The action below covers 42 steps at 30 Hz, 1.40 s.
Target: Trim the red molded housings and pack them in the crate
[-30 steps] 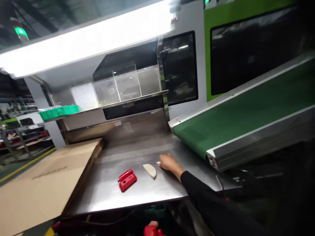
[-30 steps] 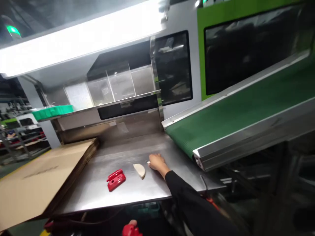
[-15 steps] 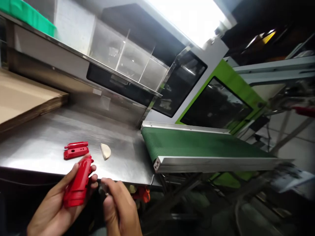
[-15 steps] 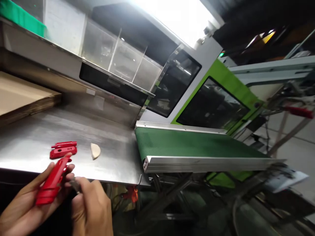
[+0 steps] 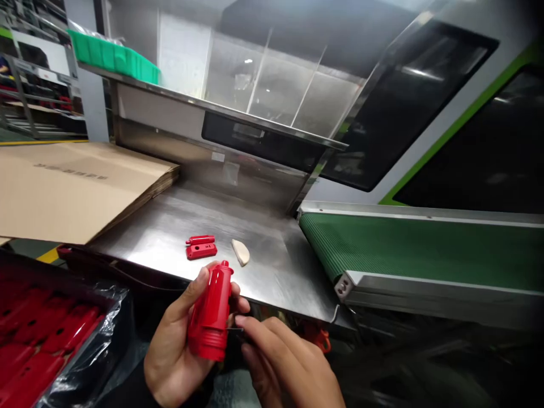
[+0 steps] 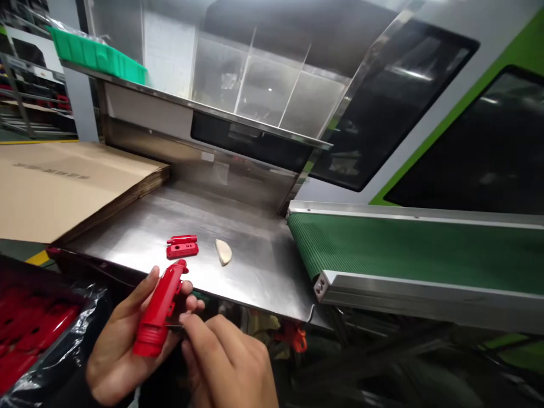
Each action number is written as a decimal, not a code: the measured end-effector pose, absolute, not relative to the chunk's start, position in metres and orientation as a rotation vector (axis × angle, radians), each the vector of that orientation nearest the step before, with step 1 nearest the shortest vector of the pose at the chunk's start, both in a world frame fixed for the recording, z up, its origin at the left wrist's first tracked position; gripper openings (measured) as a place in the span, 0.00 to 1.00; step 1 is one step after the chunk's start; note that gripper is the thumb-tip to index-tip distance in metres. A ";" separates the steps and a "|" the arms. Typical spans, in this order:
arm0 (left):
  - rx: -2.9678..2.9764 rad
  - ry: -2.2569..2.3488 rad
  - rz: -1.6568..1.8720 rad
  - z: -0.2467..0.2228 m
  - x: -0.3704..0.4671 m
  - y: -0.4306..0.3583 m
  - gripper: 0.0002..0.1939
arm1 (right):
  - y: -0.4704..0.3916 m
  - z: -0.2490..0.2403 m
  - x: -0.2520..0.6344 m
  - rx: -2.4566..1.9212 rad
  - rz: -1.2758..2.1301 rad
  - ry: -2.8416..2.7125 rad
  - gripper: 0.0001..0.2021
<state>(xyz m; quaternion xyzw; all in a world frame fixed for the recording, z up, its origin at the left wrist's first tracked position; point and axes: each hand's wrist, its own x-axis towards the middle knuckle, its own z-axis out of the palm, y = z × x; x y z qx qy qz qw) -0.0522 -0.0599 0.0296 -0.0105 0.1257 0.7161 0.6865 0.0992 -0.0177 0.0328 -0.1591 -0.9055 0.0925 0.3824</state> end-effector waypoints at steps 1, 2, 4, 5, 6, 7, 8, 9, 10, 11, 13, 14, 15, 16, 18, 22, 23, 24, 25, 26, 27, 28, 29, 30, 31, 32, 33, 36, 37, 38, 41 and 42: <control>-0.015 0.287 1.606 0.031 -0.053 -0.063 0.11 | -0.019 0.036 0.099 -0.383 0.187 -2.347 0.20; -0.010 0.296 1.607 0.032 -0.054 -0.066 0.12 | -0.019 0.039 0.098 -0.361 0.138 -2.385 0.22; -0.022 0.336 1.598 0.036 -0.054 -0.071 0.14 | -0.022 0.043 0.096 -0.329 0.057 -2.437 0.23; -0.048 0.371 1.591 0.038 -0.054 -0.073 0.14 | -0.023 0.045 0.096 -0.329 0.030 -2.443 0.23; -0.089 0.409 1.583 0.040 -0.053 -0.073 0.15 | -0.024 0.046 0.095 -0.343 0.016 -2.434 0.22; -0.141 0.445 1.570 0.043 -0.052 -0.073 0.16 | -0.026 0.047 0.095 -0.356 0.013 -2.421 0.20; -0.200 0.481 1.557 0.046 -0.051 -0.073 0.17 | -0.027 0.047 0.095 -0.369 0.016 -2.412 0.19; -0.260 0.512 1.545 0.048 -0.050 -0.072 0.18 | -0.028 0.046 0.095 -0.381 0.022 -2.403 0.19; -0.308 0.536 1.530 0.051 -0.049 -0.071 0.19 | -0.029 0.046 0.095 -0.397 0.028 -2.392 0.18; -0.338 0.551 1.515 0.053 -0.048 -0.070 0.20 | -0.029 0.045 0.095 -0.409 0.031 -2.384 0.18; -0.363 0.552 1.496 0.055 -0.047 -0.068 0.21 | -0.029 0.043 0.096 -0.432 0.027 -2.381 0.17; -0.367 0.542 1.483 0.055 -0.047 -0.068 0.21 | -0.028 0.043 0.096 -0.441 0.016 -2.389 0.17; -0.369 0.533 1.473 0.055 -0.047 -0.067 0.22 | -0.027 0.042 0.097 -0.431 0.003 -2.408 0.17; -0.377 0.534 1.465 0.055 -0.047 -0.067 0.22 | -0.027 0.043 0.097 -0.425 -0.008 -2.423 0.17; -0.390 0.566 1.475 0.055 -0.047 -0.066 0.21 | -0.026 0.043 0.097 -0.438 -0.023 -2.435 0.17; -0.406 0.611 1.495 0.054 -0.046 -0.061 0.21 | -0.024 0.044 0.096 -0.516 -0.021 -2.436 0.15; -0.417 0.612 1.480 0.053 -0.046 -0.060 0.21 | -0.024 0.044 0.095 -0.521 -0.029 -2.443 0.15; -0.431 0.610 1.463 0.052 -0.046 -0.059 0.21 | -0.023 0.044 0.096 -0.517 -0.042 -2.448 0.15; -0.440 0.607 1.451 0.050 -0.046 -0.058 0.21 | -0.021 0.043 0.096 -0.506 -0.056 -2.449 0.16; -0.438 0.600 1.454 0.048 -0.046 -0.057 0.21 | -0.020 0.042 0.097 -0.492 -0.070 -2.449 0.16; -0.427 0.591 1.462 0.045 -0.046 -0.057 0.20 | -0.019 0.041 0.098 -0.480 -0.077 -2.448 0.17; -0.412 0.589 1.472 0.042 -0.047 -0.056 0.20 | -0.018 0.041 0.099 -0.474 -0.081 -2.447 0.17; -0.399 0.594 1.479 0.038 -0.047 -0.056 0.19 | -0.017 0.040 0.100 -0.466 -0.083 -2.445 0.18; -0.380 0.600 1.492 0.035 -0.047 -0.056 0.18 | -0.017 0.040 0.100 -0.462 -0.081 -2.445 0.18; -0.355 0.603 1.498 0.032 -0.048 -0.056 0.16 | -0.016 0.040 0.101 -0.462 -0.079 -2.446 0.17; -0.327 0.600 1.506 0.030 -0.048 -0.056 0.15 | -0.016 0.041 0.102 -0.458 -0.076 -2.444 0.17; -0.298 0.594 1.511 0.028 -0.049 -0.056 0.13 | -0.017 0.042 0.102 -0.455 -0.073 -2.442 0.16; -0.217 0.559 1.500 0.024 -0.050 -0.057 0.09 | -0.017 0.044 0.103 -0.477 -0.065 -2.439 0.15; -0.205 0.556 1.492 0.023 -0.050 -0.057 0.09 | -0.017 0.044 0.103 -0.478 -0.067 -2.441 0.15; -0.194 0.555 1.491 0.022 -0.050 -0.057 0.09 | -0.016 0.045 0.103 -0.477 -0.073 -2.452 0.15; -0.168 0.534 1.497 0.020 -0.049 -0.056 0.09 | -0.013 0.045 0.105 -0.447 -0.093 -2.492 0.16; -0.159 0.522 1.499 0.020 -0.048 -0.055 0.10 | -0.012 0.045 0.105 -0.432 -0.104 -2.501 0.17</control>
